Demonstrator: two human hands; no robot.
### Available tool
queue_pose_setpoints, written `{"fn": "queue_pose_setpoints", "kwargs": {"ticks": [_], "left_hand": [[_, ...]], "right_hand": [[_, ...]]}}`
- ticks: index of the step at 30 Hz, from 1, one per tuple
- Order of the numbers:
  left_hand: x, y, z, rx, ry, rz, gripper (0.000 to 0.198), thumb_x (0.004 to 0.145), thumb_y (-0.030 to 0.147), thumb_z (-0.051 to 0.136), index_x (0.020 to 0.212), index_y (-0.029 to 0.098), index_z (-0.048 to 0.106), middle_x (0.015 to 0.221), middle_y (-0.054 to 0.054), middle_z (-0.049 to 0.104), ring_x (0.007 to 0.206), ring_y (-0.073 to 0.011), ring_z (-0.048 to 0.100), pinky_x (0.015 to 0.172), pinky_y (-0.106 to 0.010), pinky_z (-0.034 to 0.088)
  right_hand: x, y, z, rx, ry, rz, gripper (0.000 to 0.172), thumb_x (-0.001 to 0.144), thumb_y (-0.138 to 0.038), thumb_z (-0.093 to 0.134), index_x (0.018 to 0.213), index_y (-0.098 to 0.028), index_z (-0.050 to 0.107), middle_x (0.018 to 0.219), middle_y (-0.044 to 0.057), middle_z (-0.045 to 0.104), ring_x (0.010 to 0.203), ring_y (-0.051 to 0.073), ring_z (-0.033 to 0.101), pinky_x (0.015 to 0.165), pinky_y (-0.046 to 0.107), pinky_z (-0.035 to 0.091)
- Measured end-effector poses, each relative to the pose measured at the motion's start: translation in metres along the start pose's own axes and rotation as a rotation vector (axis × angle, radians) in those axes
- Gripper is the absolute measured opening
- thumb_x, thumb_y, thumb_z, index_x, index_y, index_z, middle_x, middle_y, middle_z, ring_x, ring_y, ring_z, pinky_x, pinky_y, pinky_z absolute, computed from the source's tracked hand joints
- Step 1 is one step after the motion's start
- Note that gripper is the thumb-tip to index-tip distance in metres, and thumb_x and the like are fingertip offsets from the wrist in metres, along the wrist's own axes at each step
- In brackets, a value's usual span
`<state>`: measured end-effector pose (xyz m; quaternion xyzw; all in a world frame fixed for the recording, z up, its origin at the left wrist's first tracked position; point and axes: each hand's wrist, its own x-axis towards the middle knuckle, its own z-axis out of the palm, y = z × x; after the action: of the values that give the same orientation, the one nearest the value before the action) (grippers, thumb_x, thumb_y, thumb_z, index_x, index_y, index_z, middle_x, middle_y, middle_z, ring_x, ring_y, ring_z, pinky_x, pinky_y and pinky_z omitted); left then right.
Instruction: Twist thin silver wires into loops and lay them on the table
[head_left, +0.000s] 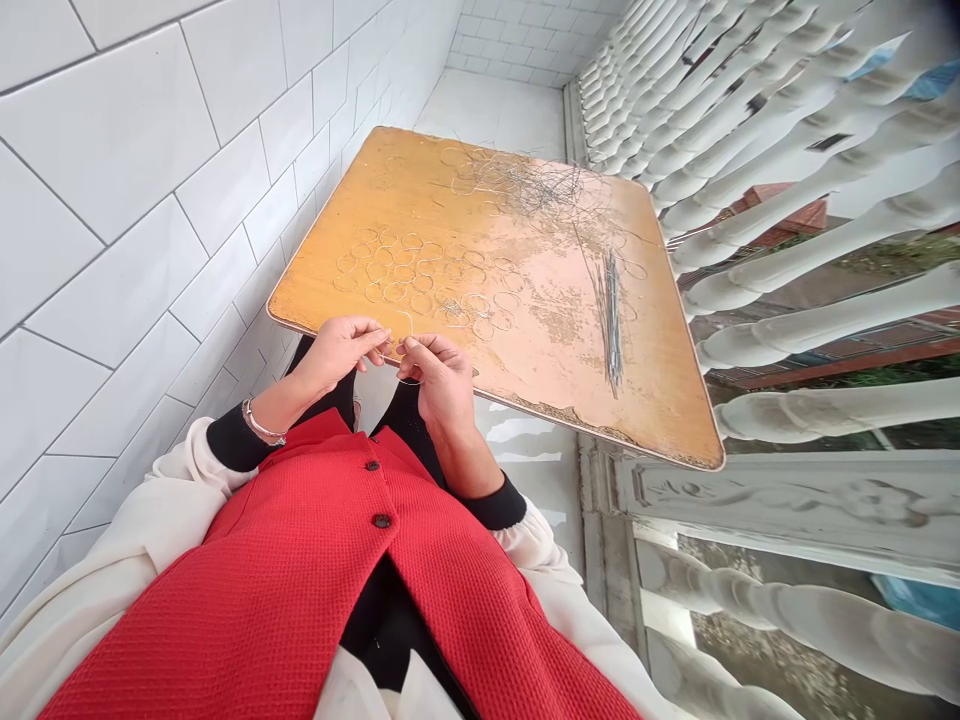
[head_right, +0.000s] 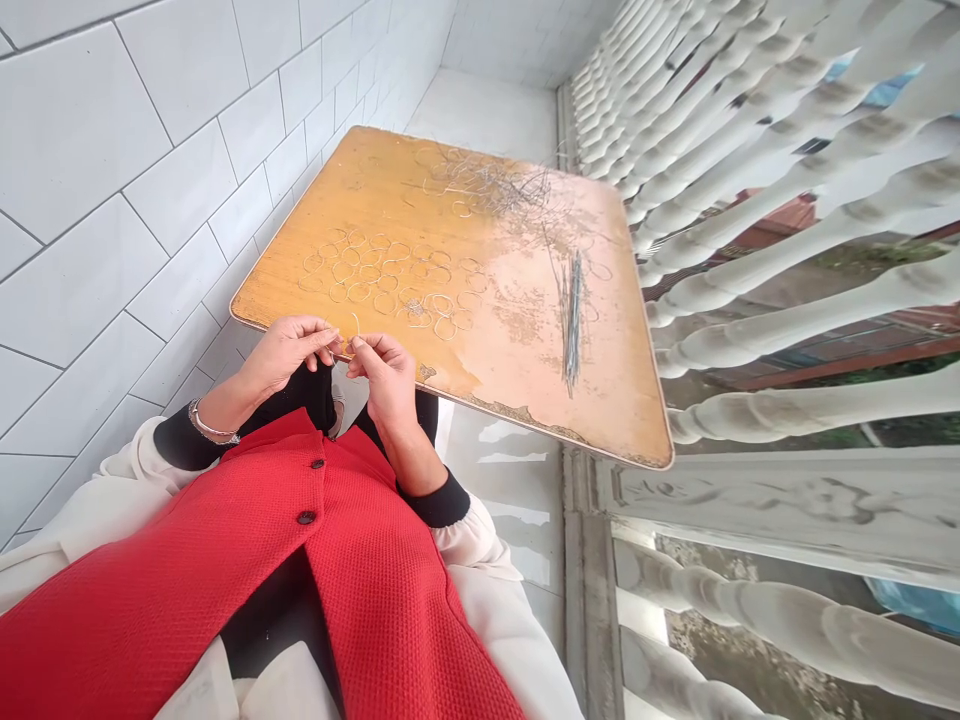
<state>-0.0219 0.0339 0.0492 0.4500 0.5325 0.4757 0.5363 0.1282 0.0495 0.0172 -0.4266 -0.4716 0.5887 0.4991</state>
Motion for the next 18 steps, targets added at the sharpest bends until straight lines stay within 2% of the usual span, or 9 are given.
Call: {"fn": "queue_pose_setpoints", "kwargs": {"ticks": [8, 13, 16, 18], "left_hand": [[-0.001, -0.003, -0.001, -0.032, -0.035, 0.006, 0.021, 0.088, 0.016, 0.065, 0.067, 0.012, 0.065, 0.064, 0.000, 0.065, 0.052, -0.0050, 0.058, 0.045, -0.016, 0.037], [0.000, -0.013, -0.002, -0.167, -0.098, -0.033, 0.012, 0.088, 0.019, 0.066, 0.079, 0.012, 0.068, 0.071, -0.002, 0.071, 0.051, -0.0049, 0.059, 0.042, -0.015, 0.034], [0.001, -0.017, -0.001, -0.262, -0.097, -0.073, 0.012, 0.086, 0.023, 0.070, 0.080, 0.012, 0.067, 0.071, -0.002, 0.071, 0.055, -0.0063, 0.063, 0.047, -0.015, 0.040], [0.001, -0.017, 0.000, -0.301, -0.057, -0.075, 0.015, 0.084, 0.024, 0.073, 0.078, 0.012, 0.067, 0.070, -0.002, 0.071, 0.058, -0.0068, 0.064, 0.051, -0.016, 0.044]], "right_hand": [[0.000, 0.005, 0.003, -0.010, 0.063, -0.090, 0.021, 0.073, -0.040, 0.071, 0.067, -0.022, 0.063, 0.055, -0.005, 0.055, 0.050, 0.008, 0.044, 0.055, 0.025, 0.043], [0.000, 0.009, 0.005, 0.030, 0.066, -0.113, 0.021, 0.075, -0.039, 0.073, 0.068, -0.021, 0.066, 0.057, -0.005, 0.057, 0.050, 0.007, 0.046, 0.055, 0.024, 0.042], [0.000, 0.008, 0.003, 0.040, 0.060, -0.107, 0.023, 0.075, -0.042, 0.076, 0.071, -0.021, 0.068, 0.064, -0.004, 0.062, 0.052, 0.007, 0.048, 0.056, 0.024, 0.044], [-0.003, 0.008, -0.001, 0.068, 0.057, -0.074, 0.026, 0.076, -0.047, 0.076, 0.081, -0.022, 0.072, 0.074, -0.002, 0.068, 0.057, 0.008, 0.054, 0.059, 0.024, 0.047]]}}
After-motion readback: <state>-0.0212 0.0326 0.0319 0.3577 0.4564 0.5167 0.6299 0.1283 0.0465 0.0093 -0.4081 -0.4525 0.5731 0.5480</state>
